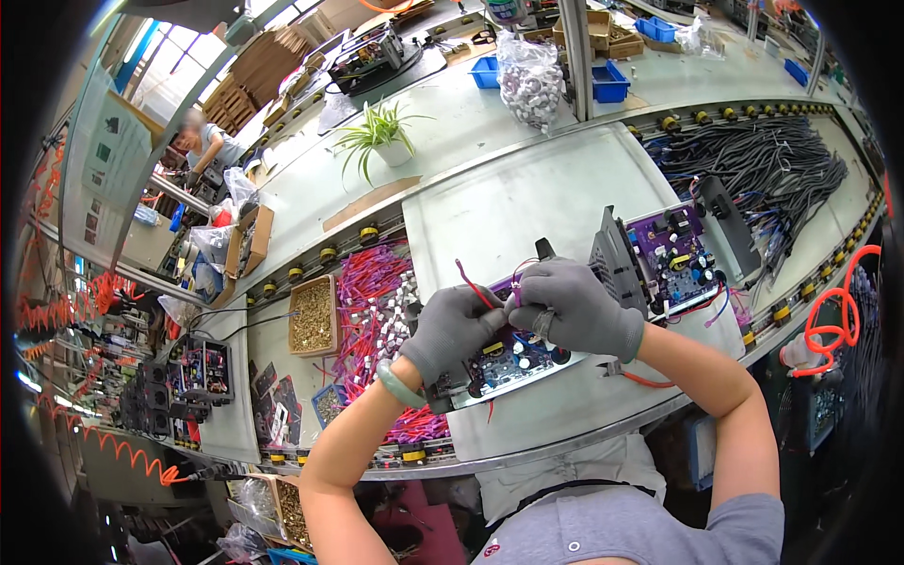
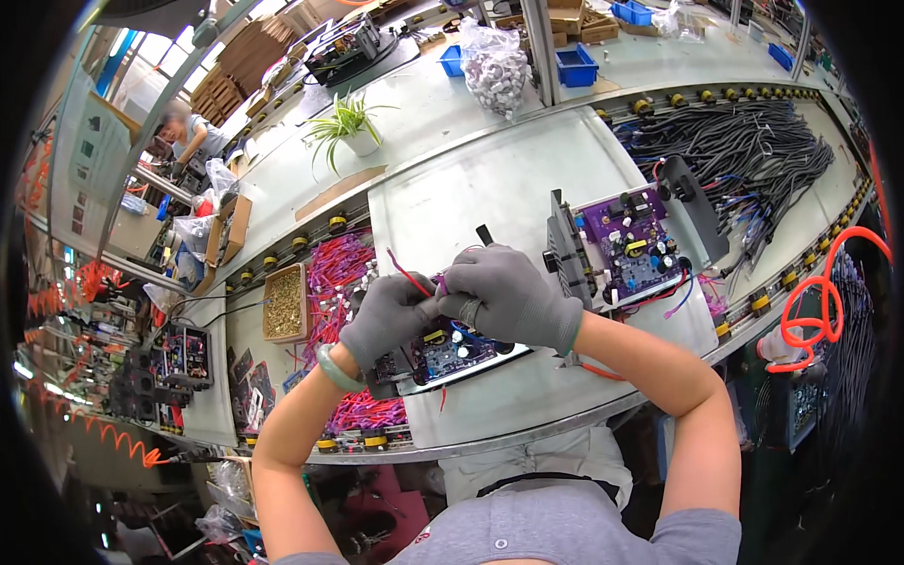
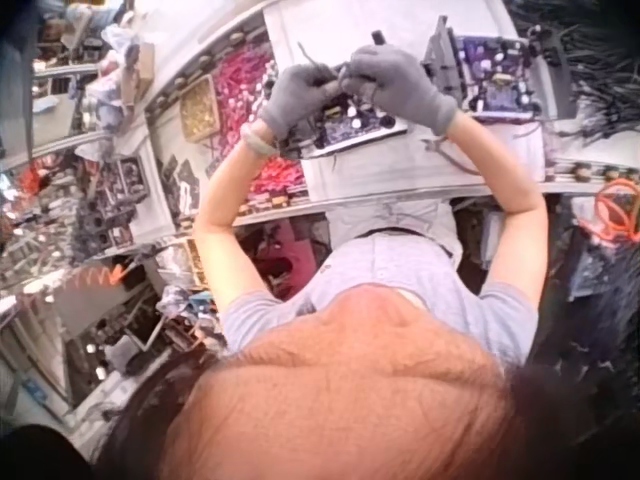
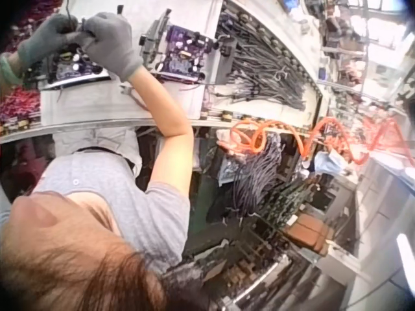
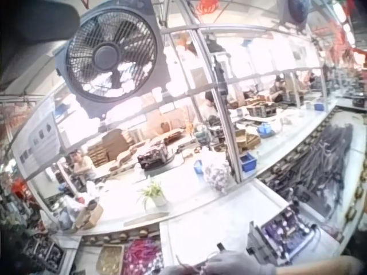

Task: The person uses a pneumatic screwdriver to fasten screws into the metal casing of an electronic device. They then use pliers to strip the insulation from a red wire and insert the wire into a terminal on the circuit board. The person repeats this process for a second unit, handling the components and tools with gloved hands.

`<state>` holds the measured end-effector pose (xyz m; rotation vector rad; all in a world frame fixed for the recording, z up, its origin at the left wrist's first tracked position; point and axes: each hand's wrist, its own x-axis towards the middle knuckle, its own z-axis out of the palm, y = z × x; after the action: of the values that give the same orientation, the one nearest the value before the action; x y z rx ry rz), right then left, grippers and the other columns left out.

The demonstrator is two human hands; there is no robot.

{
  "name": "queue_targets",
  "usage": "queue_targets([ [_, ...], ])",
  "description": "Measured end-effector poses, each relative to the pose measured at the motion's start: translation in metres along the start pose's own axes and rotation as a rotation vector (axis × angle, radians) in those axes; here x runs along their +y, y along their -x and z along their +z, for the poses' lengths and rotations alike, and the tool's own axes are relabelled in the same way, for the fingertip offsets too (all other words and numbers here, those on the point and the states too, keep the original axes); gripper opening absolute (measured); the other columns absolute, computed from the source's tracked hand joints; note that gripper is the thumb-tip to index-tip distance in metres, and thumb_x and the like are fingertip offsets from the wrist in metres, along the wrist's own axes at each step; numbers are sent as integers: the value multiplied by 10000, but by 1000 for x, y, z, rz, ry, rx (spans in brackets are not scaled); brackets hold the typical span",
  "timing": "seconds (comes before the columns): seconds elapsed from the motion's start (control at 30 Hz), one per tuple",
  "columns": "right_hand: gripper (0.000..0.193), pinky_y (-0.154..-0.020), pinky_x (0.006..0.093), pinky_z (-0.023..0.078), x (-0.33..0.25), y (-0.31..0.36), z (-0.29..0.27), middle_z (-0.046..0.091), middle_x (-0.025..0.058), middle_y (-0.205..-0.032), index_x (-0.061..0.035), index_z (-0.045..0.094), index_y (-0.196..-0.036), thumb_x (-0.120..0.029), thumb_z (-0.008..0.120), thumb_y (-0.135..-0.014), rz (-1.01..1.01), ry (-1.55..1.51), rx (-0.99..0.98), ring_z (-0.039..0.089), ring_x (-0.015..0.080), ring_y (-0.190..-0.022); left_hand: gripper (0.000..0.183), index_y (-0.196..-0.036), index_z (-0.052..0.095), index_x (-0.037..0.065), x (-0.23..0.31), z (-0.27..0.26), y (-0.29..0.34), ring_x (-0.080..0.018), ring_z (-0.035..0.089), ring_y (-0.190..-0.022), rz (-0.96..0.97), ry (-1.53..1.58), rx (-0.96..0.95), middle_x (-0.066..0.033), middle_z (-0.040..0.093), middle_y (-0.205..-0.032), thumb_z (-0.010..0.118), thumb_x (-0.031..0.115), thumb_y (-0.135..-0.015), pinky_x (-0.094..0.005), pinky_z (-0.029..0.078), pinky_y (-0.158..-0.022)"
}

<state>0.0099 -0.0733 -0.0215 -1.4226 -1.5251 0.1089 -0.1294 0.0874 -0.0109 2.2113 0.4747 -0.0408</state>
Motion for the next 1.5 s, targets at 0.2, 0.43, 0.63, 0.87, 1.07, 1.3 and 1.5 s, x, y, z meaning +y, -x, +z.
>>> queue_targets([
  [0.2, 148, -671, 406, 481, 3, 2, -3, 597, 111, -757, -46, 627, -802, -104, 749, -742, 12, 43, 7, 593, 323, -722, 217, -816, 681, 53, 3, 5, 0, -307, 652, -661, 237, -281, 72, -145, 648, -767, 689, 261, -876, -403, 516, -621],
  [0.43, 131, -597, 420, 467, -3, -3, 6, 597, 116, -720, -54, 612, -770, -104, 726, -731, -1, -87, 109, 588, 327, -658, 359, -940, 707, -5, 17, -25, -11, -96, 599, -639, -44, -44, -291, -59, 675, -697, 735, 345, -865, -295, 519, -617],
  [0.63, 139, -606, 413, 435, -5, -5, 9, 556, 104, -680, -45, 586, -709, -56, 724, -692, 54, -80, 51, 552, 312, -647, 210, -827, 647, 80, -4, -8, -5, -354, 621, -706, 335, -346, -49, -130, 638, -779, 708, 280, -823, -422, 510, -663],
  [0.87, 136, -590, 412, 415, -6, -7, 6, 538, 106, -653, -36, 580, -696, -44, 714, -680, 65, -34, 38, 537, 310, -618, 213, -994, 618, 131, 9, 4, 3, -348, 649, -762, 323, -596, -42, -120, 643, -898, 676, 225, -812, -454, 522, -671],
  [1.07, 105, -552, 383, 412, -10, -10, 6, 544, 109, -658, -26, 598, -728, -19, 695, -687, 81, -55, 44, 542, 283, -598, 197, -992, 625, 124, 11, -1, -1, -364, 655, -759, 315, -569, -59, -129, 664, -864, 664, 220, -825, -469, 519, -679],
  [1.3, 108, -552, 340, 418, -15, -11, 8, 552, 105, -694, -9, 597, -766, 21, 685, -711, 82, -114, 38, 541, 236, -591, 162, -897, 659, 82, 20, 1, 0, -355, 674, -739, 286, -682, -51, -146, 681, -792, 651, 213, -803, -451, 524, -663],
  [1.5, 107, -566, 305, 431, -8, -4, -1, 579, 106, -721, -9, 602, -764, 31, 691, -719, 119, -23, 30, 545, 192, -608, 173, -836, 688, 92, 28, 13, -12, -353, 675, -758, 275, -667, -31, -148, 683, -792, 643, 258, -823, -453, 524, -674],
])
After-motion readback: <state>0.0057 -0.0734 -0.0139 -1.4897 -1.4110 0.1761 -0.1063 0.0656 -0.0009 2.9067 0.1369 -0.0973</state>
